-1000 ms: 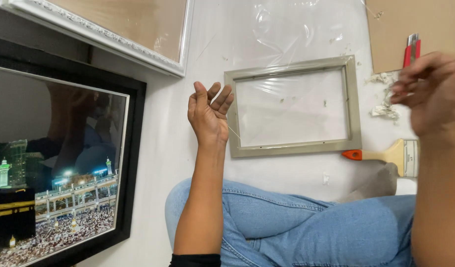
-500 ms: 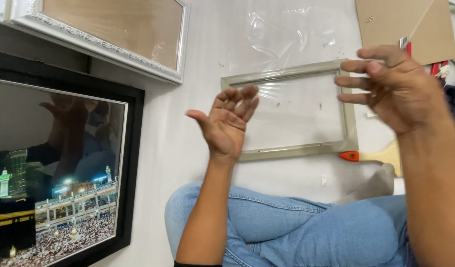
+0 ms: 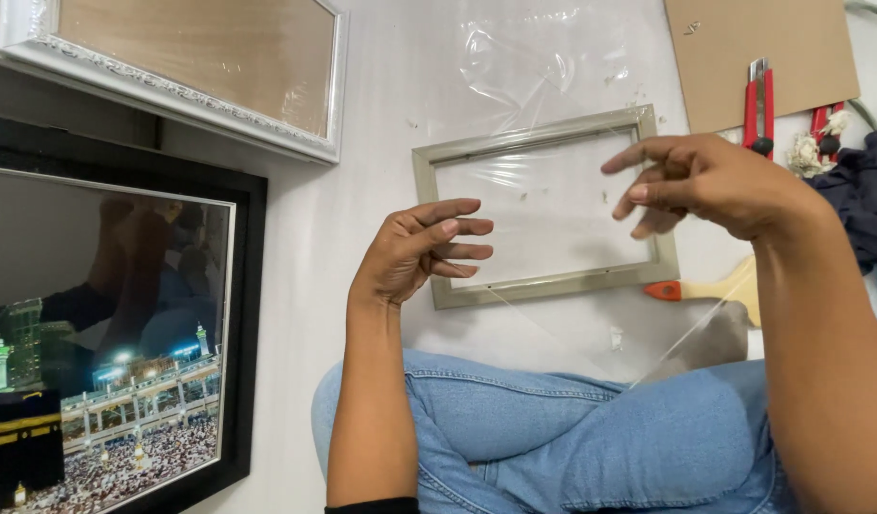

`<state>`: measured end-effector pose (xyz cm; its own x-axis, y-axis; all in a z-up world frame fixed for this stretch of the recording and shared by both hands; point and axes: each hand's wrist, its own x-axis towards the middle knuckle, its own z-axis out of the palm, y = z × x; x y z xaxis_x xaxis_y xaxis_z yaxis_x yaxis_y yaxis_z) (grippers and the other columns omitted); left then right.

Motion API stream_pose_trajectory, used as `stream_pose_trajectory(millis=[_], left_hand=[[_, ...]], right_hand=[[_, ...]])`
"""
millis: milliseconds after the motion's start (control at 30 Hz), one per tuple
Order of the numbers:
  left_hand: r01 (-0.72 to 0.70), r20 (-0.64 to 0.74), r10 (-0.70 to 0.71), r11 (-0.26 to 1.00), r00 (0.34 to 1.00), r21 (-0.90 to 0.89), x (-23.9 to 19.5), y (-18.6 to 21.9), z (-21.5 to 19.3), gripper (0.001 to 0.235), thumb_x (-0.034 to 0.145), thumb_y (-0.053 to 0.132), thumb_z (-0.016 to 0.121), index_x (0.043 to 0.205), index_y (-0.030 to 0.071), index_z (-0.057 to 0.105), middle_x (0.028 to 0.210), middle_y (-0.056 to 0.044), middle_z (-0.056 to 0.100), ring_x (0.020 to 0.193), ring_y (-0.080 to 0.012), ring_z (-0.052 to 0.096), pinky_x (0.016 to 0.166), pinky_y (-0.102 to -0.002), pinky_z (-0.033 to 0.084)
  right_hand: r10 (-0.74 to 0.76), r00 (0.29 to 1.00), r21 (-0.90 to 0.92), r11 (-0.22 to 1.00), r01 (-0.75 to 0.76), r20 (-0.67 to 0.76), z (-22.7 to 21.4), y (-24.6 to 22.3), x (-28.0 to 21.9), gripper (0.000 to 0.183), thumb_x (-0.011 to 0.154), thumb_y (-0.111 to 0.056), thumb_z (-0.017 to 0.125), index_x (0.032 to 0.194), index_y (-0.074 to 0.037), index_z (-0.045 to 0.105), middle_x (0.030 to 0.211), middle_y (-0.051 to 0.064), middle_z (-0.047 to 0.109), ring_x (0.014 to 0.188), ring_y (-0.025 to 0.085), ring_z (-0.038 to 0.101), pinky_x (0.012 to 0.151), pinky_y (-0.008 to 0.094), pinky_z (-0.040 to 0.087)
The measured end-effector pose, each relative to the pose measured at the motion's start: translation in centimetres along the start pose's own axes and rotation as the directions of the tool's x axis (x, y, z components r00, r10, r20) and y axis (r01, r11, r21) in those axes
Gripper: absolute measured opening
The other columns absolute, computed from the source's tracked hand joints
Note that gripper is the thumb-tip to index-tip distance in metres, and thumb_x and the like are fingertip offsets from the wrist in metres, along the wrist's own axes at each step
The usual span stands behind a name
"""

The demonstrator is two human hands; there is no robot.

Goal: Removing the back of a picture frame, cleaning it with a brush, and applying a protective plastic film.

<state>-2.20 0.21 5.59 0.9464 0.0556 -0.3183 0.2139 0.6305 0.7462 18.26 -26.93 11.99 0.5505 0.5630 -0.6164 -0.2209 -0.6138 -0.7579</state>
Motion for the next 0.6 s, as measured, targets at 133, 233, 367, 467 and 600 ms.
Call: stream_pose_trajectory(millis=[133, 233, 367, 467, 600], left_hand=[[-0.071, -0.143, 0.057, 0.993, 0.988, -0.094, -0.7, -0.8, -0.7, 0.042, 0.089, 0.006, 0.07, 0.127, -0.01, 0.064, 0.109, -0.031, 0.073, 0.088, -0.0389, 0.075, 0.061, -0.037, 0.067], [-0.166, -0.288, 0.113, 0.972, 0.951, -0.167, -1.3, -1.2, -0.5, 0.046, 0.091, 0.007, 0.067, 0.133, -0.011, 0.058, 0.11, -0.03, 0.073, 0.089, -0.0375, 0.076, 0.065, -0.036, 0.067], [-0.239, -0.393, 0.138, 0.946, 0.909, -0.22, -1.8, -2.9, 1.0, 0.05, 0.093, 0.009, 0.065, 0.137, -0.01, 0.055, 0.11, -0.028, 0.073, 0.091, -0.0365, 0.075, 0.067, -0.037, 0.067], [-0.25, -0.436, 0.111, 0.928, 0.893, -0.276, -2.6, -3.5, 2.5, 0.047, 0.094, 0.007, 0.062, 0.138, -0.009, 0.054, 0.111, -0.029, 0.072, 0.091, -0.0359, 0.075, 0.071, -0.037, 0.067], [-0.125, -0.465, 0.072, 0.989, 0.882, -0.083, -3.6, -2.1, 3.8, 0.051, 0.085, 0.011, 0.069, 0.131, -0.004, 0.055, 0.109, -0.029, 0.072, 0.094, -0.036, 0.075, 0.075, -0.037, 0.064]], right_hand=[[-0.383, 0.79, -0.322, 0.914, 0.248, -0.479, -1.9, 3.5, 0.9, 0.056, 0.111, -0.023, 0.067, 0.147, 0.013, 0.045, 0.139, 0.041, 0.048, 0.128, 0.052, 0.048, 0.095, 0.056, 0.047], [-0.261, 0.648, -0.208, 0.965, 0.158, -0.716, -3.4, 5.0, -1.0, 0.057, 0.127, -0.044, 0.061, 0.143, 0.006, 0.039, 0.127, 0.025, 0.056, 0.093, 0.028, 0.061, 0.043, 0.035, 0.043], [-0.038, 0.847, 0.217, 0.96, 0.179, -0.53, -1.4, 7.3, 0.5, 0.073, 0.106, -0.053, 0.06, 0.14, 0.01, 0.045, 0.13, 0.033, 0.057, 0.108, 0.046, 0.069, 0.085, 0.052, 0.062], [0.041, 0.927, 0.389, 0.914, 0.116, -0.372, 1.0, 6.9, 0.5, 0.047, 0.102, -0.026, 0.06, 0.134, 0.005, 0.044, 0.124, 0.022, 0.054, 0.102, 0.036, 0.067, 0.083, 0.047, 0.057], [0.008, 0.91, 0.311, 0.941, 0.133, -0.414, 1.0, 6.8, -0.5, 0.041, 0.099, -0.005, 0.053, 0.139, 0.001, 0.045, 0.111, 0.015, 0.056, 0.09, 0.02, 0.059, 0.07, 0.033, 0.052]])
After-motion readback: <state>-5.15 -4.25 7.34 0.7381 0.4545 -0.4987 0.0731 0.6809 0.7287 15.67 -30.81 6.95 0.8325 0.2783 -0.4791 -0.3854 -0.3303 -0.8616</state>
